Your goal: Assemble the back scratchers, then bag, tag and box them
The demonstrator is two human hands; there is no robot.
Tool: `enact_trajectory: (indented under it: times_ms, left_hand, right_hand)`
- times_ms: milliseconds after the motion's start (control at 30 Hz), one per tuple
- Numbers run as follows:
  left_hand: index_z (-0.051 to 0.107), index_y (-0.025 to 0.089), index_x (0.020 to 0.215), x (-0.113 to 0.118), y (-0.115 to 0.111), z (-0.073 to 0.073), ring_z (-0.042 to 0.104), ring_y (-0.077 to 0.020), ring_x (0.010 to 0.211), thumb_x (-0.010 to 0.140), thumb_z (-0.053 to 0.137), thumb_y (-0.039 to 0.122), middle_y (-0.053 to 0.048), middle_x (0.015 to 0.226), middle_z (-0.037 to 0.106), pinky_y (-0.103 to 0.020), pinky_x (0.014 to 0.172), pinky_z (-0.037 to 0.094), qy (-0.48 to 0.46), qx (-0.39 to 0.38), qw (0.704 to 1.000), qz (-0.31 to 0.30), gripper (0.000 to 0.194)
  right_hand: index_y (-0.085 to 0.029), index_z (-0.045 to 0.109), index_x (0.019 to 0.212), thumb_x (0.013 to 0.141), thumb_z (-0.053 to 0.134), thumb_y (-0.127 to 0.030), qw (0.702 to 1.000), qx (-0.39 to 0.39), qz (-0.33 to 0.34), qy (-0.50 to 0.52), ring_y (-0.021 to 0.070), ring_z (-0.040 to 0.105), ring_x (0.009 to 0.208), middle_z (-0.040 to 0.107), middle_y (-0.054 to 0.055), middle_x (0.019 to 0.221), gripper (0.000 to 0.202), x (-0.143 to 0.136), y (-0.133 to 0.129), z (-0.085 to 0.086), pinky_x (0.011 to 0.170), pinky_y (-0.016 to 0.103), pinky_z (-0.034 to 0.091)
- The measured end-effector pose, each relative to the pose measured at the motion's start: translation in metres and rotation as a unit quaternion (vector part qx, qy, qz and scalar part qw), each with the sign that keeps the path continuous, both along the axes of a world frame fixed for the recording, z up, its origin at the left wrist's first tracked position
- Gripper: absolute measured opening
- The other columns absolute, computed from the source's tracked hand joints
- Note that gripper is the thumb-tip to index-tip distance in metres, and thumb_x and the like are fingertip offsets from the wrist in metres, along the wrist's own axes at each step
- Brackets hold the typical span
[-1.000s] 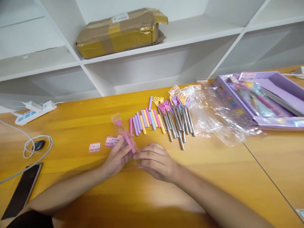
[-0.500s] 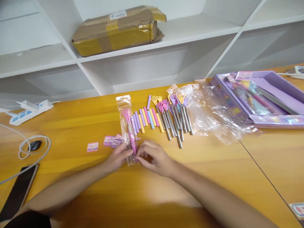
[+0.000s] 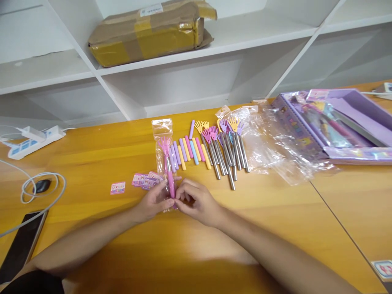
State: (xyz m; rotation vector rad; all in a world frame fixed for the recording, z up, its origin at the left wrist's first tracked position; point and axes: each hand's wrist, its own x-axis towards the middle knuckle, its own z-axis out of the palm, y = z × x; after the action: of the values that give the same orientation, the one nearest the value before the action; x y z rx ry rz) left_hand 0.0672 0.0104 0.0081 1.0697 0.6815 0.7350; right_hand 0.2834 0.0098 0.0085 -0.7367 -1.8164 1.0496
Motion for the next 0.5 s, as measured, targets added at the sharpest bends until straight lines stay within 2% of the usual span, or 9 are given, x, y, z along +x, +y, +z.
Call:
enact_trajectory:
  times_ms: [167, 267, 333, 500]
  left_hand:
    - [0.069, 0.021, 0.134, 0.0032, 0.0024, 0.0010, 0.069, -0.0227, 0.102, 0.090, 0.084, 0.042, -0.008, 0.109, 0.071, -0.037, 0.093, 0.058, 0.009, -0.012, 1.000, 0.003, 0.051]
    - [0.071, 0.018, 0.126, 0.0024, 0.0033, -0.0015, 0.071, -0.0207, 0.090, 0.087, 0.087, 0.043, -0.007, 0.102, 0.073, -0.035, 0.085, 0.059, 0.017, -0.022, 1.000, 0.005, 0.049]
    - [0.071, 0.018, 0.128, 0.0017, 0.0033, -0.0017, 0.073, -0.0209, 0.087, 0.087, 0.087, 0.043, -0.008, 0.102, 0.074, -0.036, 0.083, 0.060, 0.020, -0.022, 1.000, 0.009, 0.051]
    - [0.073, 0.019, 0.128, 0.0016, 0.0033, 0.0004, 0.073, -0.0235, 0.102, 0.086, 0.088, 0.042, -0.011, 0.112, 0.076, -0.037, 0.096, 0.057, 0.033, 0.005, 0.999, 0.033, 0.050]
  right_hand:
    - [-0.019, 0.062, 0.093, 0.103, 0.069, -0.029, 0.999, -0.049, -0.004, 0.019, 0.0115, 0.053, 0.073, 0.059, 0.001, 0.086, 0.017, 0.0017, 0.0007, -0.0049, 0.065, 0.024, 0.044]
    - [-0.019, 0.056, 0.100, 0.102, 0.071, -0.036, 0.993, -0.117, -0.002, 0.032, 0.0113, 0.054, 0.073, 0.060, 0.001, 0.089, 0.022, 0.0030, 0.0016, -0.0082, 0.065, 0.023, 0.044]
    - [-0.020, 0.053, 0.101, 0.102, 0.072, -0.041, 0.987, -0.158, 0.006, 0.027, 0.0109, 0.052, 0.071, 0.060, -0.001, 0.087, 0.029, 0.0042, 0.0026, -0.0086, 0.063, 0.022, 0.043]
    - [-0.017, 0.056, 0.089, 0.103, 0.068, -0.052, 0.982, -0.173, 0.073, 0.005, 0.0110, 0.049, 0.070, 0.058, 0.000, 0.079, 0.040, 0.0094, 0.0063, -0.0062, 0.064, 0.022, 0.040]
